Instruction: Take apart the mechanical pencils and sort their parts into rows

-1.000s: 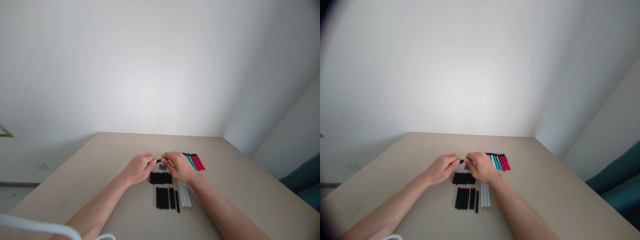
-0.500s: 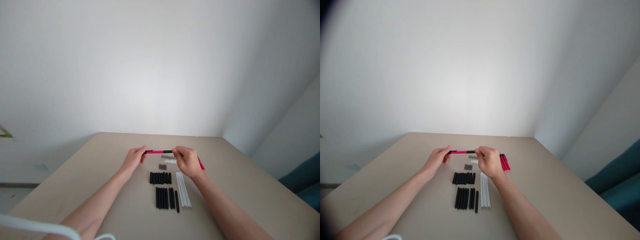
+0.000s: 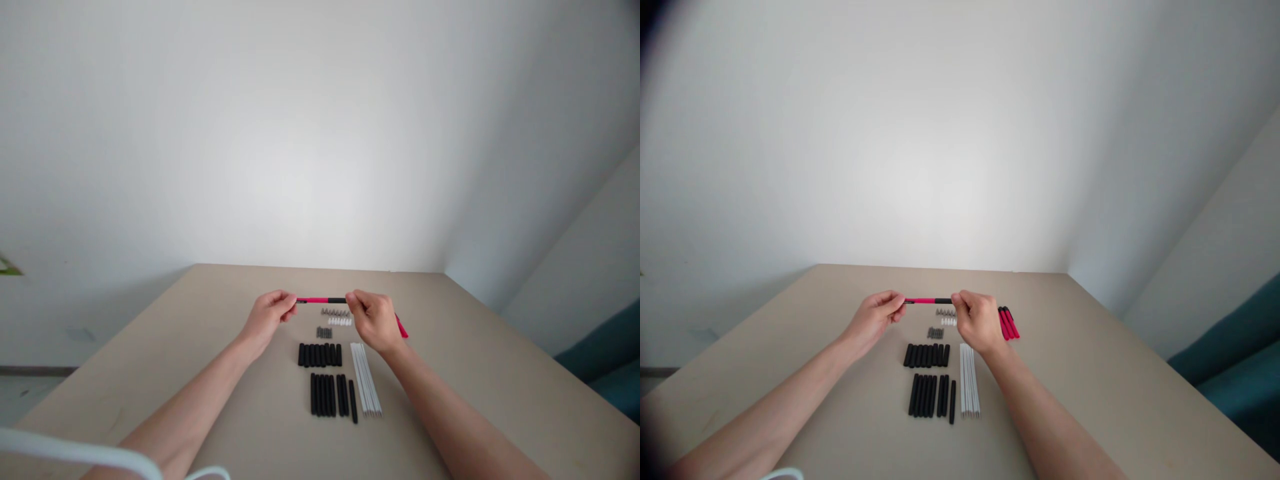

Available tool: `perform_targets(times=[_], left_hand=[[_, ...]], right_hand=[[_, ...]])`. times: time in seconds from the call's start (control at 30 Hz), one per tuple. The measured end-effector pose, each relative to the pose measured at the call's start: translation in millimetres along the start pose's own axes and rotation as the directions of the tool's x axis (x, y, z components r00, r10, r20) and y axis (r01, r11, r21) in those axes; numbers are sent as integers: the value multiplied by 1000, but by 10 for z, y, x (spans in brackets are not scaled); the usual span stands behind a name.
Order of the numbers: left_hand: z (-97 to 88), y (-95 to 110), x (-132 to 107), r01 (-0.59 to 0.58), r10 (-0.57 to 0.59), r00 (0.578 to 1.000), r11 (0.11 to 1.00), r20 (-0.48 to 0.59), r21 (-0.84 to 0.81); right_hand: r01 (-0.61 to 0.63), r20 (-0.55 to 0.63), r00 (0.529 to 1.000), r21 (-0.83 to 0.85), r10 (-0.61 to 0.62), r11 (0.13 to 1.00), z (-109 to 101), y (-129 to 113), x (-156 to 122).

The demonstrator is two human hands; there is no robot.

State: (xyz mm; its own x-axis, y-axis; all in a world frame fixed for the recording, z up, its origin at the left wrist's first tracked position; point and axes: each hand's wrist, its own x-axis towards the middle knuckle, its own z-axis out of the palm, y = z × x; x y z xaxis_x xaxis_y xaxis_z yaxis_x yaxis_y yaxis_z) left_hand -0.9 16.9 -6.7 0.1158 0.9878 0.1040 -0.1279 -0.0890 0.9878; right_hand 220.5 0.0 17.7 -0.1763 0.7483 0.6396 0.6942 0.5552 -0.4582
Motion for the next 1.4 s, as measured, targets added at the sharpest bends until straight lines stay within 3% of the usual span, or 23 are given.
perform_targets(times=[0.2, 0.3, 0.43, 0.57, 0.73, 0.83, 1.07, 1.4], left_hand=[[28, 70, -16, -115, 127, 989, 983, -72, 143], [40, 111, -22, -116, 121, 990, 990, -67, 75], [52, 136, -39, 105, -102, 994, 984, 29, -147], [52, 153, -64, 359, -334, 929, 919, 158, -165], [19, 185, -72, 527, -466, 846, 806, 260, -268], [5, 197, -68, 568, -496, 820, 767, 287, -297], [16, 204, -73, 546, -468, 835, 775, 290, -320], [16, 177, -64, 414, -354, 902, 871, 246, -264]], right_hand=[[-28, -8, 1000, 17, 29, 999, 13, 7, -2], [-8, -34, 999, 14, 8, 1000, 9, 5, -7], [97, -27, 995, -16, -98, 995, -4, -1, -11], [160, 7, 987, -38, -160, 986, -8, 1, -15], [205, -3, 979, -50, -205, 977, -12, 12, -18], [201, -10, 979, -56, -202, 978, -13, 12, -19], [177, -9, 984, -67, -178, 982, -14, -3, -13], [122, -10, 992, -44, -123, 992, -8, -6, -16]])
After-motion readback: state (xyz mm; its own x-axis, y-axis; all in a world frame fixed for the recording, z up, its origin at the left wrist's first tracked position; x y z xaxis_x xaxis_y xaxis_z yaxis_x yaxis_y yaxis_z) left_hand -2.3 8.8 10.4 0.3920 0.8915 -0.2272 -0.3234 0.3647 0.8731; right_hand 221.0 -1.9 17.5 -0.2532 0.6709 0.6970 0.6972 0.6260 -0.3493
